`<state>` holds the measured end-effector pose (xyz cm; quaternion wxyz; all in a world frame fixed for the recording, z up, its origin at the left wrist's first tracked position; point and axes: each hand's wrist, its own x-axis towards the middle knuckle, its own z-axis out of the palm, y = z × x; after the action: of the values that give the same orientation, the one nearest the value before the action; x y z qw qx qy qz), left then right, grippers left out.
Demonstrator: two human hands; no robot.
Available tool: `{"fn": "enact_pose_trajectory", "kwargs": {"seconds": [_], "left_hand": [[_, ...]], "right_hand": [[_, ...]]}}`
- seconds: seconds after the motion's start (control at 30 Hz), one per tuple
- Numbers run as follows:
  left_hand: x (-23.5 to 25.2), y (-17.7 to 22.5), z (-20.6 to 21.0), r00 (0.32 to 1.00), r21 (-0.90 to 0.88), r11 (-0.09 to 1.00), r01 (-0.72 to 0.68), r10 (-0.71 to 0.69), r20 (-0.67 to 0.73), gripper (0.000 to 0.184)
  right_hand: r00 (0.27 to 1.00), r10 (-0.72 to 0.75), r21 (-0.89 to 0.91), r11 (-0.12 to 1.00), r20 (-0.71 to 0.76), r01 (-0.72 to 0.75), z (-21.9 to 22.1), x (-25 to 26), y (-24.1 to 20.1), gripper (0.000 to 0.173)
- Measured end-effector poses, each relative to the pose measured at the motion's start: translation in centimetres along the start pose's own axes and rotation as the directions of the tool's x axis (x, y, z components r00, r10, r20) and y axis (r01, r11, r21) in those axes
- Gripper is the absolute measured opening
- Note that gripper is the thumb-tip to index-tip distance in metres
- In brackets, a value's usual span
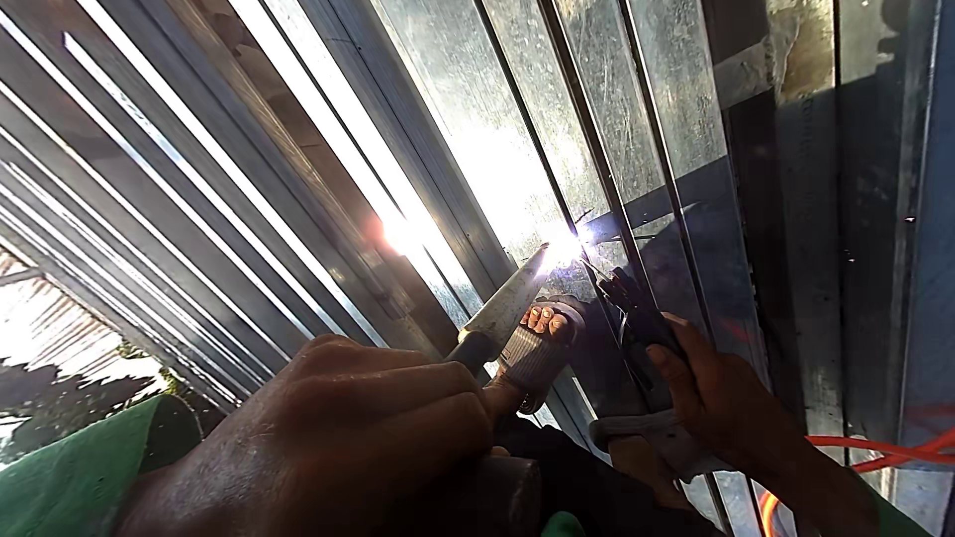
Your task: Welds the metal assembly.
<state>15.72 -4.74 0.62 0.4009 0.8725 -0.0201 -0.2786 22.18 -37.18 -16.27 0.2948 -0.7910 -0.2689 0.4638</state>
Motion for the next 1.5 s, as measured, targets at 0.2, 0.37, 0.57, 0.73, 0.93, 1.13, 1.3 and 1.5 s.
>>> {"fn": "enact_pose_trajectory", "kwargs": {"seconds": [0.2, 0.37, 0.57, 0.73, 0.93, 1.13, 1.3, 1.5], "left_hand": [[0.17, -0.07, 0.00, 1.000, -0.021, 1.000, -0.021, 0.021, 0.004, 0.024], [0.02, -0.22, 0.13, 1.000, -0.022, 0.999, -0.023, 0.023, 0.002, 0.025], [-0.17, -0.17, 0.27, 1.000, 0.009, 1.000, -0.009, 0.009, -0.008, 0.024], [-0.08, -0.29, 0.33, 0.999, -0.012, 0.999, -0.033, 0.033, -0.018, 0.024], [-0.04, -0.19, 0.24, 1.000, -0.004, 1.000, -0.028, 0.028, -0.003, 0.024], [-0.21, -0.19, 0.39, 1.000, 0.012, 1.000, -0.014, 0.014, -0.014, 0.023], [-0.30, -0.48, 0.32, 1.000, -0.005, 1.000, -0.028, 0.028, -0.011, 0.024], [-0.19, -0.45, 0.24, 1.000, -0.008, 1.000, -0.027, 0.027, -0.004, 0.024]], "right_hand": [[1.000, 0.001, 0.003, 1.000, -0.004, -0.001, -0.07, -0.05, 0.00, 0.062], [1.000, 0.016, 0.014, 1.000, 0.006, -0.016, -0.24, -0.03, -0.12, 0.060], [0.999, 0.026, -0.002, 1.000, 0.024, -0.026, -0.17, 0.03, -0.24, 0.061], [1.000, -0.003, -0.003, 1.000, -0.013, 0.003, -0.08, 0.03, -0.33, 0.059], [0.999, 0.036, -0.024, 0.999, 0.016, -0.036, -0.05, -0.11, -0.52, 0.062], [1.000, 0.028, -0.015, 1.000, 0.002, -0.028, 0.01, -0.26, -0.49, 0.060], [1.000, 0.022, 0.003, 1.000, -0.004, -0.022, 0.03, -0.24, -0.37, 0.060], [1.000, 0.016, 0.004, 1.000, -0.003, -0.016, 0.03, -0.27, -0.42, 0.059]]}}
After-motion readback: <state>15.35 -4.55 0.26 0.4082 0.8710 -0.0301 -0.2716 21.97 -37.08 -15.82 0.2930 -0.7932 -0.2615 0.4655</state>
